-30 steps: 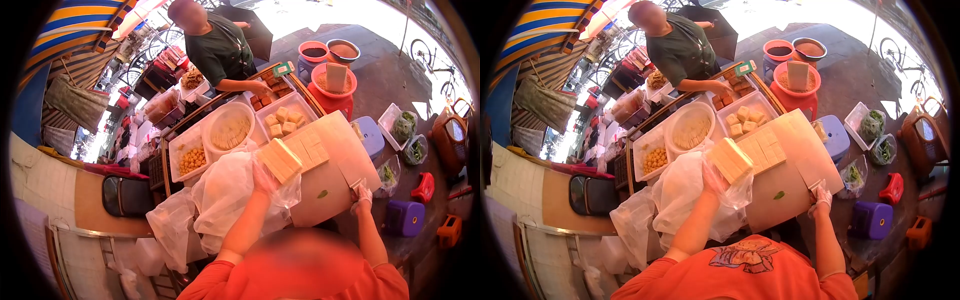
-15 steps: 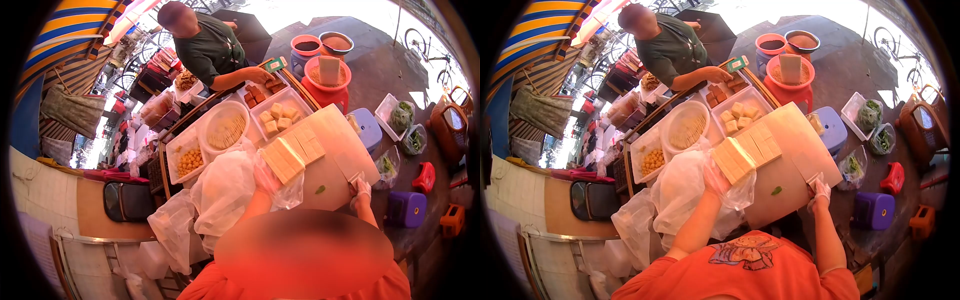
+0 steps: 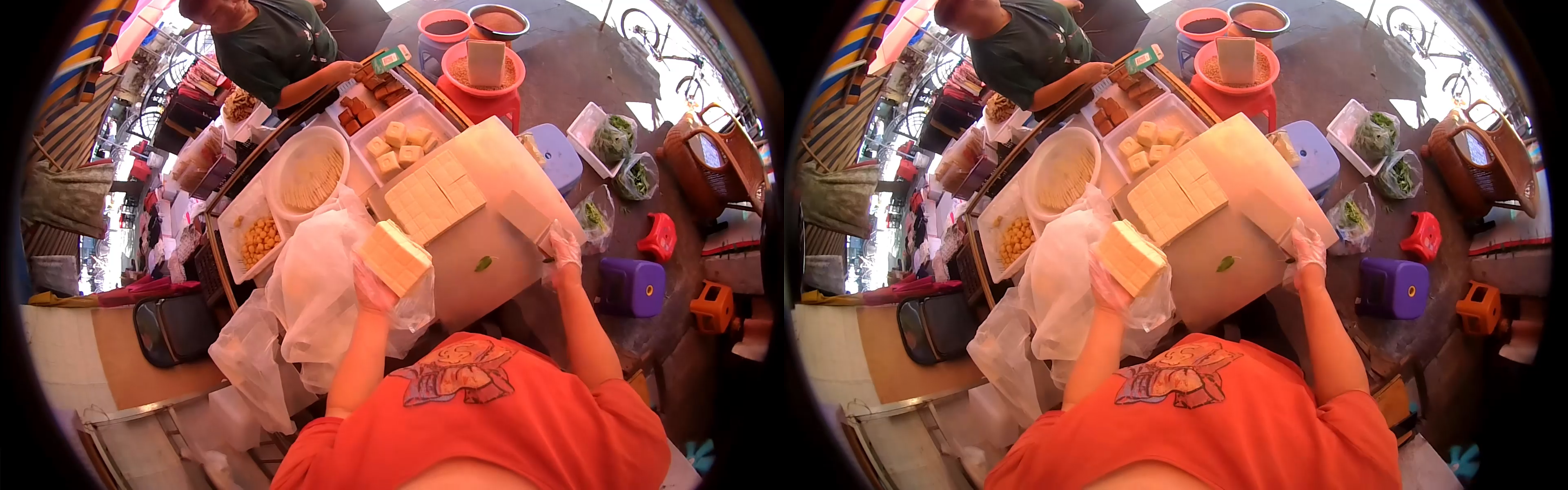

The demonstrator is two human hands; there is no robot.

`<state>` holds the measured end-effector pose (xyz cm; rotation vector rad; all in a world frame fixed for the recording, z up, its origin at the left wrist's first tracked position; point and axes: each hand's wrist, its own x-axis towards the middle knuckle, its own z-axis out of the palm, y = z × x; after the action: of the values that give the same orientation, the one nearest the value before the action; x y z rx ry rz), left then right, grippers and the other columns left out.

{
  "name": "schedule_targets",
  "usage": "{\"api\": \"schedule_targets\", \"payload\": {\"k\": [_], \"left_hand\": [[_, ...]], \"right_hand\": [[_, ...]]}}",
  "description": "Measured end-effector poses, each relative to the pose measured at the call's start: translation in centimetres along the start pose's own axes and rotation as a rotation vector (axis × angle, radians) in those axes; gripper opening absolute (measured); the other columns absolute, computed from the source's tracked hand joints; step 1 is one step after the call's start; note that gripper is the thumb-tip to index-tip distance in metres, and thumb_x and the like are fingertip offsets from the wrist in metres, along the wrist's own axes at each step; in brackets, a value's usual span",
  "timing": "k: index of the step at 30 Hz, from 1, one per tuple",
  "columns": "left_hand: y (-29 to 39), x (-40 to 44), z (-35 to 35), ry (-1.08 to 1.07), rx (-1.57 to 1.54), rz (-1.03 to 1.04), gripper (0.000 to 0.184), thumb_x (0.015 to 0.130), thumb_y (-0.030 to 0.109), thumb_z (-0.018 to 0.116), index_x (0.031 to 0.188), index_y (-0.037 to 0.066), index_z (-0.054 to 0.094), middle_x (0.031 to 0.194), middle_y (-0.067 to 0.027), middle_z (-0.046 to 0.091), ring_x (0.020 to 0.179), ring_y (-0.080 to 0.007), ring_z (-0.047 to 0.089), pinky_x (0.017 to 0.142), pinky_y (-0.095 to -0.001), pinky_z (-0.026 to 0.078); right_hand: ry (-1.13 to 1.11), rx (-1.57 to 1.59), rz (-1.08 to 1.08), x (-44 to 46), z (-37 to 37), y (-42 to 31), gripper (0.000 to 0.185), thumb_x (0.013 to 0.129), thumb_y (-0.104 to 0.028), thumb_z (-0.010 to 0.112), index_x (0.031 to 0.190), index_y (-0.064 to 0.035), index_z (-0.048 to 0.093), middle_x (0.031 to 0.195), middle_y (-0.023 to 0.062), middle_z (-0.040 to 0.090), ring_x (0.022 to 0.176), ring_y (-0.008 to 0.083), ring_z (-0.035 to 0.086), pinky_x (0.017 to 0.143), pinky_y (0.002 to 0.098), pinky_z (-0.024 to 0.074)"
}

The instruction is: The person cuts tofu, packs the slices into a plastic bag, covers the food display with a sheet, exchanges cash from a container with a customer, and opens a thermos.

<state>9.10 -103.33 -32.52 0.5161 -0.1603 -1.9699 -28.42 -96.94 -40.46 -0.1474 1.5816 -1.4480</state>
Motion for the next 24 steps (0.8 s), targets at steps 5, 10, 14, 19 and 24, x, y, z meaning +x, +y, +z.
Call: {"api": "schedule_targets", "payload": {"k": [5,10,14,19,24], "left_hand": [[1.3,-0.2,-0.7,0.102,0.038,0.063,0.061,0.092,0.055,0.036,0.133,0.010,0.044,0.130,-0.0114,0.051,0.116,-0.0340,0.051,0.100,-0.0527,0.039],[2.6,-0.4,-1.1,0.110,-0.040,0.074,0.061,0.091,0.054,0.038,0.133,0.010,0.044,0.130,-0.0120,0.051,0.116,-0.0347,0.051,0.099,-0.0530,0.040],[2.4,-1.1,-1.6,0.086,-0.060,0.055,0.059,0.092,0.052,0.037,0.134,0.011,0.043,0.131,-0.0120,0.050,0.117,-0.0342,0.051,0.100,-0.0520,0.039],[2.9,-2.1,-1.8,0.130,-0.054,0.028,0.056,0.093,0.046,0.034,0.134,0.008,0.043,0.131,-0.0121,0.050,0.117,-0.0338,0.051,0.102,-0.0507,0.038],[4.0,-2.7,-3.0,0.203,-0.048,0.032,0.057,0.093,0.045,0.034,0.135,0.006,0.042,0.132,-0.0121,0.050,0.118,-0.0336,0.050,0.102,-0.0502,0.037]], "right_hand": [[-0.143,-0.041,0.250,-8.3,5.9,-1.1,0.055,0.076,-0.009,0.067,0.124,0.0031,0.044,0.105,0.0100,0.061,0.088,0.0190,0.060,0.074,0.0327,0.0492],[-0.156,-0.006,0.245,-7.4,9.3,7.7,0.055,0.080,-0.011,0.067,0.127,0.0011,0.042,0.115,0.0100,0.055,0.096,0.0184,0.055,0.084,0.0336,0.0438],[-0.023,0.077,0.204,-6.9,14.8,11.1,0.051,0.082,-0.016,0.068,0.125,-0.0018,0.044,0.117,0.0101,0.055,0.097,0.0193,0.054,0.085,0.0347,0.0438],[-0.162,0.162,0.345,-6.6,15.3,10.5,0.063,0.081,-0.020,0.069,0.132,-0.0036,0.035,0.117,0.0088,0.054,0.100,0.0190,0.052,0.084,0.0354,0.0433],[-0.240,0.113,0.269,-4.9,11.4,10.9,0.073,0.079,-0.023,0.072,0.137,-0.0042,0.031,0.121,0.0089,0.052,0.103,0.0184,0.050,0.083,0.0354,0.0436]]}}
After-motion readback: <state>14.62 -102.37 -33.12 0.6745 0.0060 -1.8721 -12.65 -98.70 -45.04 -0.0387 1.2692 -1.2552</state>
